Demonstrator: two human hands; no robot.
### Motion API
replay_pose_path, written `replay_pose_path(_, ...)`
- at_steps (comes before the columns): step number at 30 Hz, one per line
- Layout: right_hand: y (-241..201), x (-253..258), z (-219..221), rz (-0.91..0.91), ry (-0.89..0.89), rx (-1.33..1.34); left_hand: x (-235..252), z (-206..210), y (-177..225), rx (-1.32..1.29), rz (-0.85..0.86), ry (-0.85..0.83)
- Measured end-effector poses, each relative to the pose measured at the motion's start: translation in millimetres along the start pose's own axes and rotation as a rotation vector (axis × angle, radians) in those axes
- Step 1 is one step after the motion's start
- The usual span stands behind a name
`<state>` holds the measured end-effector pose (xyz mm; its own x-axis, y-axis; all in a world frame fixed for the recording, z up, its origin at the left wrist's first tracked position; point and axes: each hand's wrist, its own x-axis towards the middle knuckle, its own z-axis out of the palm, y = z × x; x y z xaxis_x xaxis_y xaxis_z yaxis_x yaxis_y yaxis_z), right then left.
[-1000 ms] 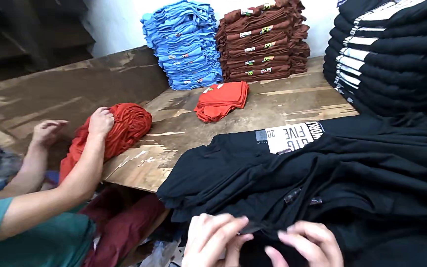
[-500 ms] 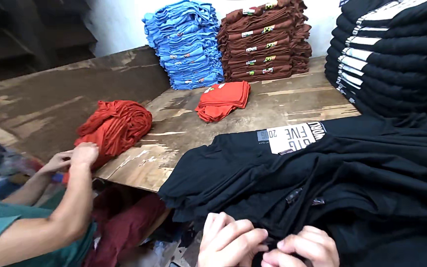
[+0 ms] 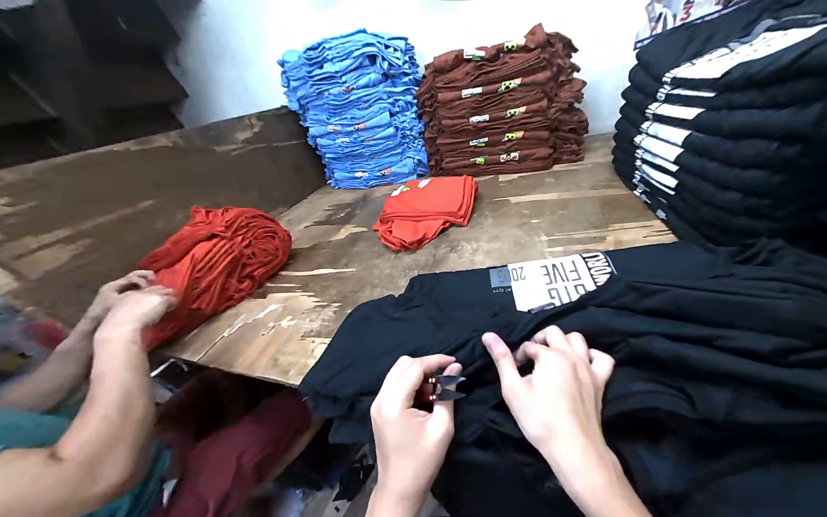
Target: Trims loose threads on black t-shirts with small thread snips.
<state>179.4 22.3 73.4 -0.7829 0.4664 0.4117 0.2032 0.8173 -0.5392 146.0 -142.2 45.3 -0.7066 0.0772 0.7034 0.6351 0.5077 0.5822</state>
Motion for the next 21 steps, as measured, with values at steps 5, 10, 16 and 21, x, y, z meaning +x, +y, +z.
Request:
replay_pose_path(5,-2,12,5,0.048,-0.139,0.048,-6,-1,-4,-0.033,-0.037,-0.018)
replay_pose_path(10,13,-15,-27,-0.008,-0.191,0.431,-9,-11,-2,-0.069,-0.022,-0.021)
replay_pose_path(16,24,-88,-65,0.051,-0.074,0.618,-19,-38,13,-0.148,-0.002,-0.11)
replay_pose_path(21,38,-120,-57,0.08,-0.034,0.836,-28,-48,7,-0.196,0.202,-0.217)
